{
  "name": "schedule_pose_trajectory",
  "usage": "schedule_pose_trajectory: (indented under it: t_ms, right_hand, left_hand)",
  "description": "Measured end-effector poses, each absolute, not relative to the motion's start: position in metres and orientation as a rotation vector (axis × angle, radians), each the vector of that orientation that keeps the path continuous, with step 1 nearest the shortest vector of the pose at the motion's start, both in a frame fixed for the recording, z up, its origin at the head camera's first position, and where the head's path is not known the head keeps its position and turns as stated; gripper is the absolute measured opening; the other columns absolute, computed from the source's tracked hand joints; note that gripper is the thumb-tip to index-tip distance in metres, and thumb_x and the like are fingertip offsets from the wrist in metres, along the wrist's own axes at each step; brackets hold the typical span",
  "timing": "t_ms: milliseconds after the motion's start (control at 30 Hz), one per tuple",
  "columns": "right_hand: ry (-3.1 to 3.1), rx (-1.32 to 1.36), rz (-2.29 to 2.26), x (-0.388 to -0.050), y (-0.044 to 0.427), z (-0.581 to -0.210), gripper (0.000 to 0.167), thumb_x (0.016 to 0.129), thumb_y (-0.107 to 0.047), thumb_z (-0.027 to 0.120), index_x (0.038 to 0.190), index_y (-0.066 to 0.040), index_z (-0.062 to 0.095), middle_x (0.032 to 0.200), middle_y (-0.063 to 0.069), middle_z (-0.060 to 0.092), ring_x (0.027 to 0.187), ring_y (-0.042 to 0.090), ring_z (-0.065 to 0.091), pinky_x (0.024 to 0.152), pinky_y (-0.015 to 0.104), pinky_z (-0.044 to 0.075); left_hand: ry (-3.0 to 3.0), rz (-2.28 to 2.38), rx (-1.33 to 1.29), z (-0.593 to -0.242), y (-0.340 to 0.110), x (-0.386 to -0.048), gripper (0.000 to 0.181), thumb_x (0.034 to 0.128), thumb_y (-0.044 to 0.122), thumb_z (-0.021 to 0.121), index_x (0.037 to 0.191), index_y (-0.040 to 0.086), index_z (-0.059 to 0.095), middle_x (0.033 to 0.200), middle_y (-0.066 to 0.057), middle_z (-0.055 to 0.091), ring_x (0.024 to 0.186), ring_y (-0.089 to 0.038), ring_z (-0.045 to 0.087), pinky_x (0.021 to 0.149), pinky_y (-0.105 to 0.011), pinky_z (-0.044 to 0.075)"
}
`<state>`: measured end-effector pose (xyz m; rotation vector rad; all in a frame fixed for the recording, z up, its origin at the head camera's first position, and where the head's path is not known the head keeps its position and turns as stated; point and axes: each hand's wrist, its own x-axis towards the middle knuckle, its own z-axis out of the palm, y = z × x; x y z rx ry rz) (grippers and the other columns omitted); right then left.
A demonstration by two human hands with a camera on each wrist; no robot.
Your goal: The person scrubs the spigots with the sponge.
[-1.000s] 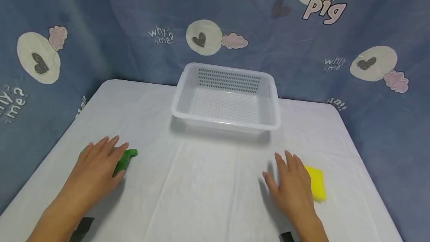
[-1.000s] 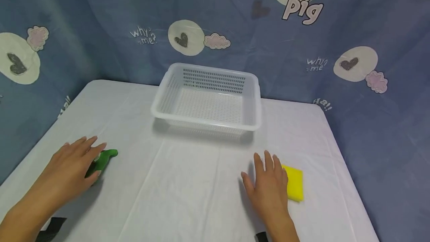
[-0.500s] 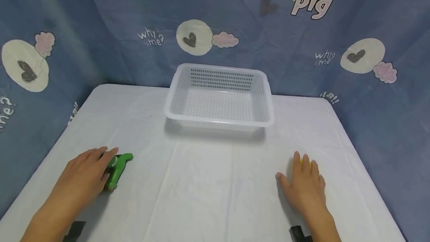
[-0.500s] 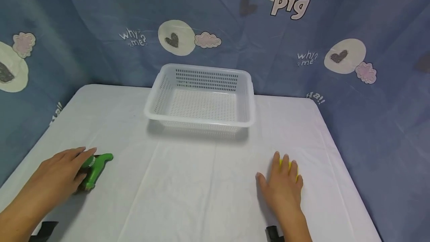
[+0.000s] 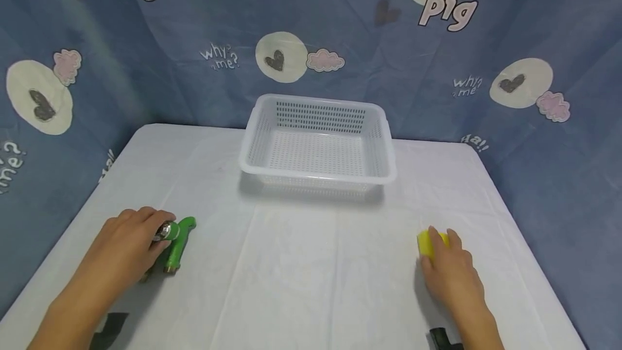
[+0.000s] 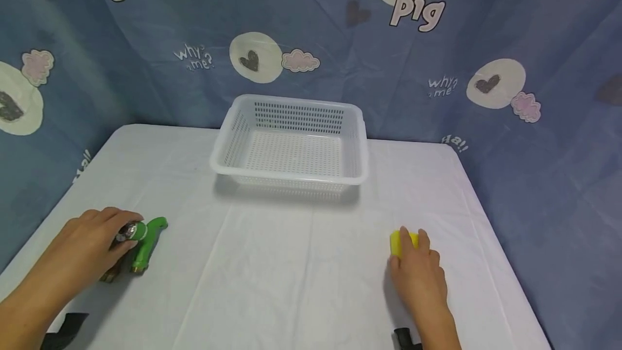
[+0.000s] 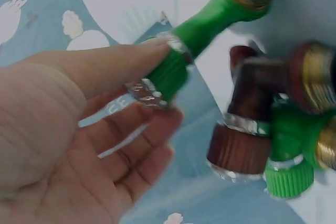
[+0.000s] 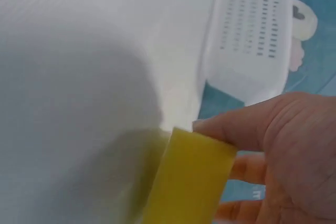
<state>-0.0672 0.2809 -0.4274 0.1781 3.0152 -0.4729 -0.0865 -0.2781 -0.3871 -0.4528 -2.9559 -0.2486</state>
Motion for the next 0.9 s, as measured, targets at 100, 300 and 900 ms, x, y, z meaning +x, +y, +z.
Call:
schedule_pose_trajectory:
  t_ms: [100,300,900]
  right_hand:
    - [3.073,0.066,-0.631,-0.069,0.275,-0.423,0.069,0.102,-0.022,0.064,0.159,0.001,0.034,0.157,0.034,0.028,0.129,0.060,0.045,0.097,0.073,0.045]
    - [3.152,-0.305,-0.985,-0.080,0.253,-0.407,0.078,0.098,-0.020,0.074,0.162,-0.004,0.032,0.161,0.023,0.033,0.137,0.043,0.045,0.108,0.066,0.042]
    - [2.868,-1.521,-1.299,-0.086,0.156,-0.359,0.046,0.101,-0.032,0.072,0.141,-0.014,0.062,0.155,0.013,0.047,0.135,0.031,0.050,0.107,0.038,0.051]
  left_hand:
    - [-2.994,-0.454,-0.401,-0.379,-0.268,-0.088,0.051,0.0834,0.010,0.088,0.128,0.001,0.065,0.118,-0.021,0.065,0.100,-0.041,0.064,0.080,-0.059,0.053]
    - [-2.985,-0.878,-0.368,-0.361,-0.226,-0.094,0.046,0.0940,0.021,0.081,0.135,0.015,0.062,0.113,-0.005,0.069,0.098,-0.026,0.067,0.075,-0.045,0.056]
    - [-2.664,-1.523,-0.686,-0.374,-0.132,-0.109,0.040,0.0946,0.023,0.081,0.131,0.027,0.064,0.110,0.012,0.070,0.102,-0.010,0.066,0.094,-0.043,0.057]
